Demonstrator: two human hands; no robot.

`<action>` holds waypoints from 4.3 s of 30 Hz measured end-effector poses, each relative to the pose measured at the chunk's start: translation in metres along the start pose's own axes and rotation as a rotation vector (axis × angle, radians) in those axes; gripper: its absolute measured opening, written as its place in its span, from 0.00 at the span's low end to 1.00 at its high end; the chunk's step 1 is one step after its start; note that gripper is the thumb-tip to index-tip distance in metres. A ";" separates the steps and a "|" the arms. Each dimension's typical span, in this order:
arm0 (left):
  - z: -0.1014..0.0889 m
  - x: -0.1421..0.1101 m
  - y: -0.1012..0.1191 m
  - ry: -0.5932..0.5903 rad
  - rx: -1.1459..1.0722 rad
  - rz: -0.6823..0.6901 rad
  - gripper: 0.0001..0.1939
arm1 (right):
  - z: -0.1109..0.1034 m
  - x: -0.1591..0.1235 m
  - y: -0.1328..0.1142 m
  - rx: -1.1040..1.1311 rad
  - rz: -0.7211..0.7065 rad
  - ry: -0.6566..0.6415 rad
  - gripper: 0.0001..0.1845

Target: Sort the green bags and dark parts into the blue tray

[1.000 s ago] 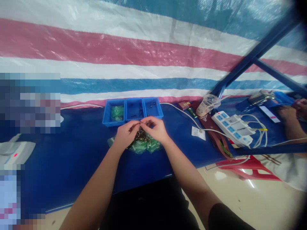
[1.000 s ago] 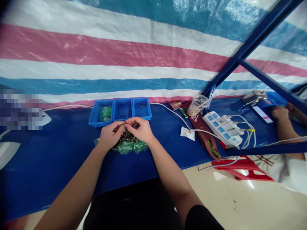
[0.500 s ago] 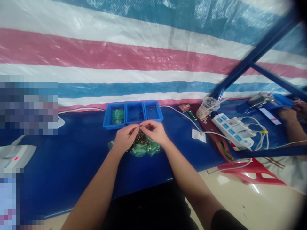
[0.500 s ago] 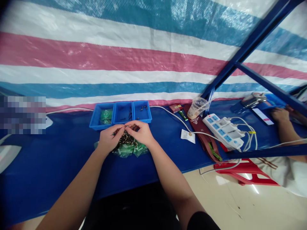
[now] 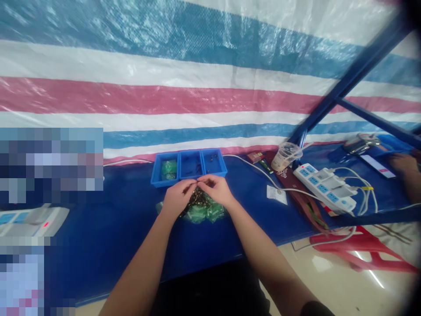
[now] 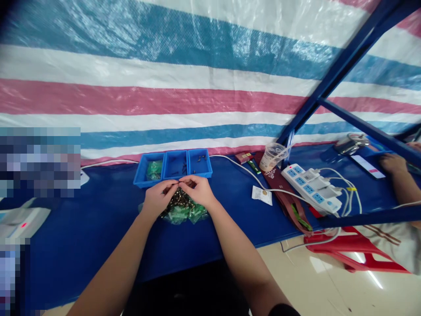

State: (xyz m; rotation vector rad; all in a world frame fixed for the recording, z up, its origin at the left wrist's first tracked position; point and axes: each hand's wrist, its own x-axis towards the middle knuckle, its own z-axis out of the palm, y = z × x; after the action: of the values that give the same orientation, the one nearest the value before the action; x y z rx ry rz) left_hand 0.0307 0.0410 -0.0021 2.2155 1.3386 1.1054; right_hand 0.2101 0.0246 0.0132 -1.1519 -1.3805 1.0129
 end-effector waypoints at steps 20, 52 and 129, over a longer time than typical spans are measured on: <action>-0.011 -0.003 0.009 0.007 0.161 0.223 0.13 | 0.002 -0.004 0.006 0.060 -0.019 -0.018 0.17; -0.003 -0.012 0.007 0.049 0.060 0.120 0.12 | 0.005 -0.006 0.005 0.084 -0.026 -0.015 0.15; -0.001 -0.016 0.011 0.066 0.029 0.001 0.12 | -0.021 0.002 0.014 -0.959 0.188 -0.136 0.14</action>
State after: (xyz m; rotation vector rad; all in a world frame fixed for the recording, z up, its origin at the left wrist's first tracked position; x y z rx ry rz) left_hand 0.0328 0.0216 -0.0014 2.2185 1.3892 1.1758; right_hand 0.2329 0.0287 0.0019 -1.9537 -1.9754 0.5281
